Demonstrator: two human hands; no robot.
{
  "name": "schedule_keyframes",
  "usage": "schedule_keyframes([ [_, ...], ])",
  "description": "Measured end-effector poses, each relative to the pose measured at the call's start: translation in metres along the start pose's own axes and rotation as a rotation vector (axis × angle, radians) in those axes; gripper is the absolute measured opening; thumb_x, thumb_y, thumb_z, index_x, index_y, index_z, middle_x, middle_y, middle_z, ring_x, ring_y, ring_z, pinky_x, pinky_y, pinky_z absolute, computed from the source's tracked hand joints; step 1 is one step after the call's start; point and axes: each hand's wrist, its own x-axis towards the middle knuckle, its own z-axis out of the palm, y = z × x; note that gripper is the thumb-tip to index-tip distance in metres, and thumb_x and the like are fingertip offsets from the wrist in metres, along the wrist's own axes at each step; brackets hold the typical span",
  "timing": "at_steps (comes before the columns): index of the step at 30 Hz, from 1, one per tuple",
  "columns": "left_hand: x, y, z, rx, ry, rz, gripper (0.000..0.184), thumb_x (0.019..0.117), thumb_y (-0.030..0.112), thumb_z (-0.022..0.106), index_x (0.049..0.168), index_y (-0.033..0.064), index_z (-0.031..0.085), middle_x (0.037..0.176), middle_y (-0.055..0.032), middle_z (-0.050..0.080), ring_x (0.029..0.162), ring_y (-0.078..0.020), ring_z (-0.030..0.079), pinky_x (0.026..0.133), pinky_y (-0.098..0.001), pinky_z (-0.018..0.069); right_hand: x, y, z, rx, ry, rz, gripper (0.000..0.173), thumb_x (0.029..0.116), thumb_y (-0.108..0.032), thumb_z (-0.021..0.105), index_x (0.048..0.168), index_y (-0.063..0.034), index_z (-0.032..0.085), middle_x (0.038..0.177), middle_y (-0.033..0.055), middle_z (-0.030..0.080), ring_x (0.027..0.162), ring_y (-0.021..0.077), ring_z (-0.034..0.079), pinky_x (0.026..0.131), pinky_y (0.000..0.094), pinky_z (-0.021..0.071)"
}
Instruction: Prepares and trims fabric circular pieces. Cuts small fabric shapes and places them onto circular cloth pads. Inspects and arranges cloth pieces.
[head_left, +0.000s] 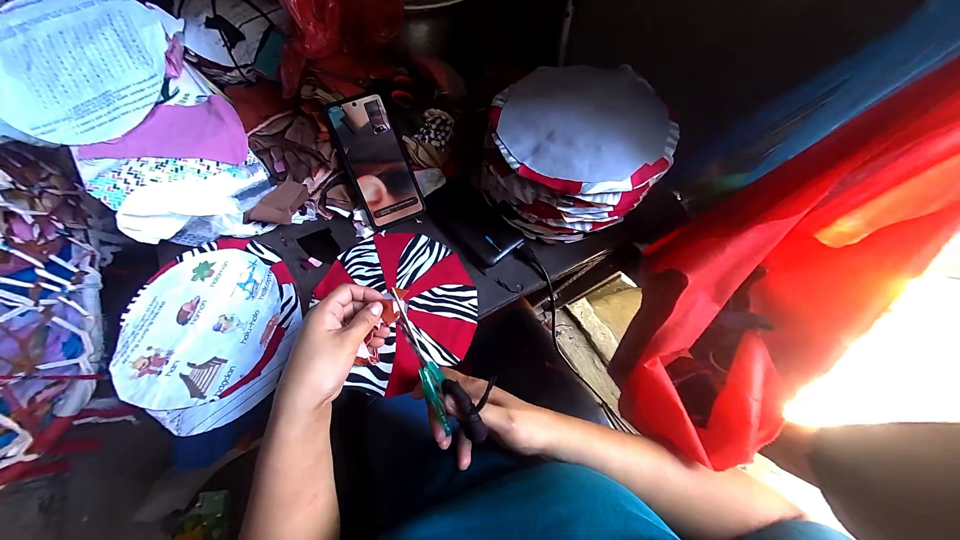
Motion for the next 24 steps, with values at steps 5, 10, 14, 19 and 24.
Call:
schedule_keyframes([
  [5, -0.0017, -0.0023, 0.0022, -0.010, -0.031, -0.009, 0.011, 0.0988, -0.005, 0.055, 0.098, 0.0054, 0.057, 0.073, 0.0028, 0.066, 0.061, -0.0027, 0.066, 0.060, -0.0176, 0.0570, 0.0048, -0.0024, 0.0042, -0.044, 0.111, -0.058, 0.021, 0.1041, -0.017, 0.041, 0.116, -0.0049, 0.053, 0.077, -0.0085, 0.059, 0.063, -0.0008, 0.061, 0.055, 0.0160, 0.0521],
  [10, 0.0040, -0.0066, -0.0036, 0.017, 0.028, 0.013, 0.009, 0.1004, -0.004, 0.054, 0.102, 0.0027, 0.060, 0.078, 0.0018, 0.065, 0.064, -0.0025, 0.066, 0.063, -0.0179, 0.0579, 0.0024, -0.0041, 0.0056, -0.067, 0.195, -0.025, 0.016, 0.1033, -0.010, 0.044, 0.111, -0.0042, 0.057, 0.072, -0.0091, 0.058, 0.057, -0.0021, 0.058, 0.050, 0.0148, 0.0499],
  [14, 0.0039, -0.0068, -0.0072, -0.009, 0.021, 0.040, 0.014, 0.1008, -0.004, 0.051, 0.106, 0.0019, 0.063, 0.084, 0.0003, 0.068, 0.069, -0.0046, 0.067, 0.067, -0.0207, 0.0595, -0.0002, 0.0008, 0.0003, -0.013, 0.053, -0.043, 0.034, 0.1038, -0.034, 0.038, 0.122, -0.0078, 0.049, 0.083, -0.0092, 0.059, 0.072, 0.0010, 0.063, 0.057, 0.0177, 0.0534],
  [19, -0.0003, -0.0054, -0.0014, 0.000, -0.037, 0.051, 0.012, 0.0967, -0.006, 0.057, 0.101, 0.0036, 0.062, 0.082, 0.0012, 0.067, 0.069, -0.0041, 0.067, 0.066, -0.0199, 0.0591, 0.0019, -0.0037, 0.0027, -0.097, 0.060, -0.041, 0.033, 0.1029, -0.030, 0.040, 0.122, -0.0044, 0.050, 0.082, -0.0080, 0.058, 0.069, -0.0004, 0.061, 0.056, 0.0166, 0.0513],
  [24, 0.0008, -0.0048, 0.0017, -0.011, 0.002, 0.019, 0.012, 0.0958, -0.009, 0.057, 0.098, 0.0033, 0.058, 0.078, 0.0011, 0.066, 0.065, -0.0043, 0.067, 0.064, -0.0199, 0.0594, 0.0044, -0.0091, 0.0077, -0.096, 0.160, -0.038, 0.022, 0.1040, -0.017, 0.042, 0.115, -0.0033, 0.055, 0.072, -0.0082, 0.058, 0.059, -0.0015, 0.058, 0.052, 0.0150, 0.0491],
])
